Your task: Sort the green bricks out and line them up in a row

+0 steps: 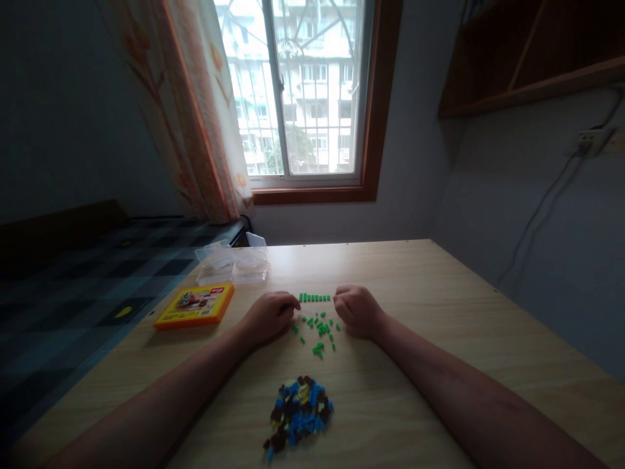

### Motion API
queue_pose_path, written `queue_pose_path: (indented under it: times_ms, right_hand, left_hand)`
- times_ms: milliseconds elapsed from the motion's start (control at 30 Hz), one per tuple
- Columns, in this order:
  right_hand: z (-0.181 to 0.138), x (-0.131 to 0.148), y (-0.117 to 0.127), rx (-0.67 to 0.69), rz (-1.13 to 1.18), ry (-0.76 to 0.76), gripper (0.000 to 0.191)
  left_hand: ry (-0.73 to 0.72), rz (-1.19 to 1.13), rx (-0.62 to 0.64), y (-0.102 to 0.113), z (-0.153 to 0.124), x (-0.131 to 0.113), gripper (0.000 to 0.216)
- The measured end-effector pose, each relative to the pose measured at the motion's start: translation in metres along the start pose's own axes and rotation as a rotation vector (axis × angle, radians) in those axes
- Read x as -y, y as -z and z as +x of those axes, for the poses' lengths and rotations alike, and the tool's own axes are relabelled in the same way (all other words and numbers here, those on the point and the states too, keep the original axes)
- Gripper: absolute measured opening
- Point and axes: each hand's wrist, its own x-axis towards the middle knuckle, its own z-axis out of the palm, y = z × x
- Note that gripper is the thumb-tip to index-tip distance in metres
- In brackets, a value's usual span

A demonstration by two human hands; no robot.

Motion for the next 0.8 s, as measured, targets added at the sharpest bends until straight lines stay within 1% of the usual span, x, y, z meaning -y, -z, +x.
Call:
queue_pose_path:
  times_ms: [300,600,800]
  right_hand:
    - [-0.0015,-0.0061,-0.0019,-0.028,0.016,-0.052,0.047]
    - [-0.0018,-0.0066,-0.0018,-0.041,0.018,-0.035,0.048]
    - [-0.002,-0.0089,-0.0031,-0.038,0.077,-0.025,0.043]
  left_hand:
    - [0.023,-0.042,-0.014,0.0005,0.0007,0.0026,0.026]
    - [-0.018,-0.164,0.03,-0.0004,-0.0007,0.0035,0.031]
    - [-0.035,-0.158,0.066,0.0006,-0.0015,0.0028,0.036]
